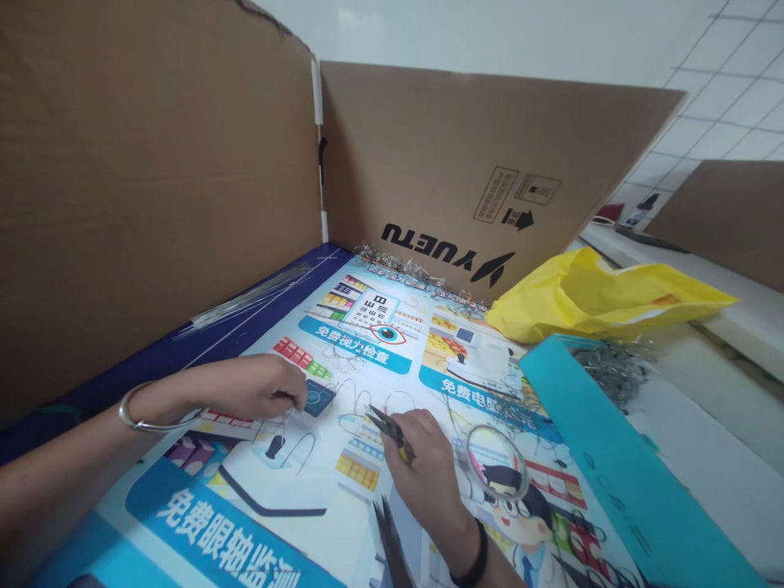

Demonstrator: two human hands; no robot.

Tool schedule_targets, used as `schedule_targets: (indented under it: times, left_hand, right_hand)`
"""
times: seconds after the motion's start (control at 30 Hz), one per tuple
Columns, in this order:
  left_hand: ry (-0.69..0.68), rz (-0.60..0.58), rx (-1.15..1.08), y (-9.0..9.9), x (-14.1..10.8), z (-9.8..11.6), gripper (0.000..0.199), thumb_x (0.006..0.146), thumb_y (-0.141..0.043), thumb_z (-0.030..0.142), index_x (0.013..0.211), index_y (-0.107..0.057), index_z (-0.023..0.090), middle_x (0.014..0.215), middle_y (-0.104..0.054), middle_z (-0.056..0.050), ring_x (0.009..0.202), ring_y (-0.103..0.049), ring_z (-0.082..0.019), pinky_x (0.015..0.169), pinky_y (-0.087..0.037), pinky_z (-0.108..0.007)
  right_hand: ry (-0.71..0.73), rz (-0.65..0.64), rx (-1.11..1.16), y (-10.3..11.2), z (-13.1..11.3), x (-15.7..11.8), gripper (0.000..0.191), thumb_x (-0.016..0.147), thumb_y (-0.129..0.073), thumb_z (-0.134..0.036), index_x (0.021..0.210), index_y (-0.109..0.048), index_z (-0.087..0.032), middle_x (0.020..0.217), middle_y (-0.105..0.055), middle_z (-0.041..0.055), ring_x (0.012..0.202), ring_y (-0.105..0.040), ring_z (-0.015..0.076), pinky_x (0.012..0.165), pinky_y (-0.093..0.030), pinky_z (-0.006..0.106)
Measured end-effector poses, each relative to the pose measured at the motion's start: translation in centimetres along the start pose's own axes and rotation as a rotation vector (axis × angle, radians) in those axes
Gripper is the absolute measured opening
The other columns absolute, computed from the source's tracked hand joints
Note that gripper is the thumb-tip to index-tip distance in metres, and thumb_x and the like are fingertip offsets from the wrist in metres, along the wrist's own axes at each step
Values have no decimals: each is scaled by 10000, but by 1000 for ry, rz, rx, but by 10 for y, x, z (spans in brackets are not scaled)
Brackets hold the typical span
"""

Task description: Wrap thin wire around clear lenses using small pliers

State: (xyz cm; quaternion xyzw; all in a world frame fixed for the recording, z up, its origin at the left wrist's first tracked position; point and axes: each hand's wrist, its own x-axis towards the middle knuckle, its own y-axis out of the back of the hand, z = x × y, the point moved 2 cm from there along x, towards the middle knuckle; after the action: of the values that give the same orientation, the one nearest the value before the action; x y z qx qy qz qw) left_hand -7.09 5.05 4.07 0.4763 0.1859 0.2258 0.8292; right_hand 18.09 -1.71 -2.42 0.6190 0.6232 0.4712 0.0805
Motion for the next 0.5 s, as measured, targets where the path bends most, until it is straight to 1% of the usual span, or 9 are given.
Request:
schedule_targets:
  times: [0.17,0.27,0.37,0.5]
  left_hand:
    - [0,9,-18,-1,1,1,277,749,-432,83,809,-682,187,761,-685,-8,662,-578,-122,622,-392,-197]
    - [29,50,-18,-4,3,1,260,768,-431,104,794,-677,183,748,-673,-8,668,-575,-122,621,-389,-197]
    - [44,83,-24,-6,6,5,247,789,-432,124,789,-673,178,759,-665,-15,681,-575,-126,628,-388,-203]
    - [11,66,-50,-9,8,17,245,821,-434,144,840,-675,179,796,-669,-26,719,-584,-135,650,-392,-209]
  right_hand:
    - [-2,-7,6,-1,1,0,103,836,-501,-216,873,-594,-193,790,-585,53,757,-555,181,667,-461,311]
    - [9,-1,-3,-1,1,-1,104,837,-499,-218,877,-592,-194,791,-587,54,756,-555,182,664,-463,313]
    - [55,0,-33,-2,1,-2,113,827,-504,-198,910,-581,-196,803,-591,56,766,-546,187,670,-461,325]
    - [131,-44,-87,-4,-1,-3,177,802,-493,-144,949,-571,-204,819,-595,54,772,-533,194,684,-448,348]
